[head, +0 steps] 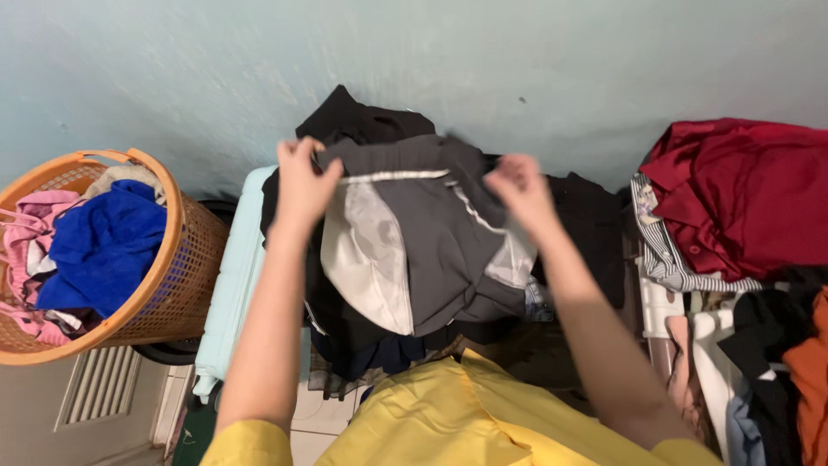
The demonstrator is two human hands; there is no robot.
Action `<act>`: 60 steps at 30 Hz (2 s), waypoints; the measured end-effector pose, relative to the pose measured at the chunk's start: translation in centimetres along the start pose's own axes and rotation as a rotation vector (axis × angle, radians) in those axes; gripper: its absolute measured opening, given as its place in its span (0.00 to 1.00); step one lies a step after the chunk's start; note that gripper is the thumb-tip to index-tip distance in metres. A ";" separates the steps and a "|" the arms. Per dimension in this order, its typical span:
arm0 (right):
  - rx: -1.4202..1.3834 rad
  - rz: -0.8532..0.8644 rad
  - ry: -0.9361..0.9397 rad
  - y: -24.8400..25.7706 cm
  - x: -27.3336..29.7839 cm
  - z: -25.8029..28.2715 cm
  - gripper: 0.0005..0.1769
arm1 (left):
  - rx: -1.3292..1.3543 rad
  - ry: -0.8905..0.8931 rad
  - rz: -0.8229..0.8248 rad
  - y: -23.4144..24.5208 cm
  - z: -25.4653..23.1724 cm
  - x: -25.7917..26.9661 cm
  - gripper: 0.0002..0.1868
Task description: The person sorts through a pile of clothes, picking up and shaking out individual items including black trousers, grey shorts, and pink patterned fabric.
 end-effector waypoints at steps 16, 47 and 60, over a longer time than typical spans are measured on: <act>-0.141 0.098 -0.099 -0.9 2.4 -2.4 0.32 | -0.482 -0.034 -0.007 -0.8 -7.8 1.8 0.37; -0.722 -0.111 -0.136 -8.6 2.5 5.0 0.20 | 0.800 0.529 0.017 -6.8 -5.0 8.7 0.17; -0.503 0.368 -0.132 -11.8 4.3 10.9 0.40 | 1.036 0.271 0.211 -11.9 -8.2 7.0 0.22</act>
Point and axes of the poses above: each hand's wrist, its own x-axis away from the middle knuckle, its own y-axis out of the back of the hand, z = x × y, the point moved 8 cm from there along -x, towards the middle knuckle, and after that the axes turned 13 degrees about -x, right-handed, at the moved point
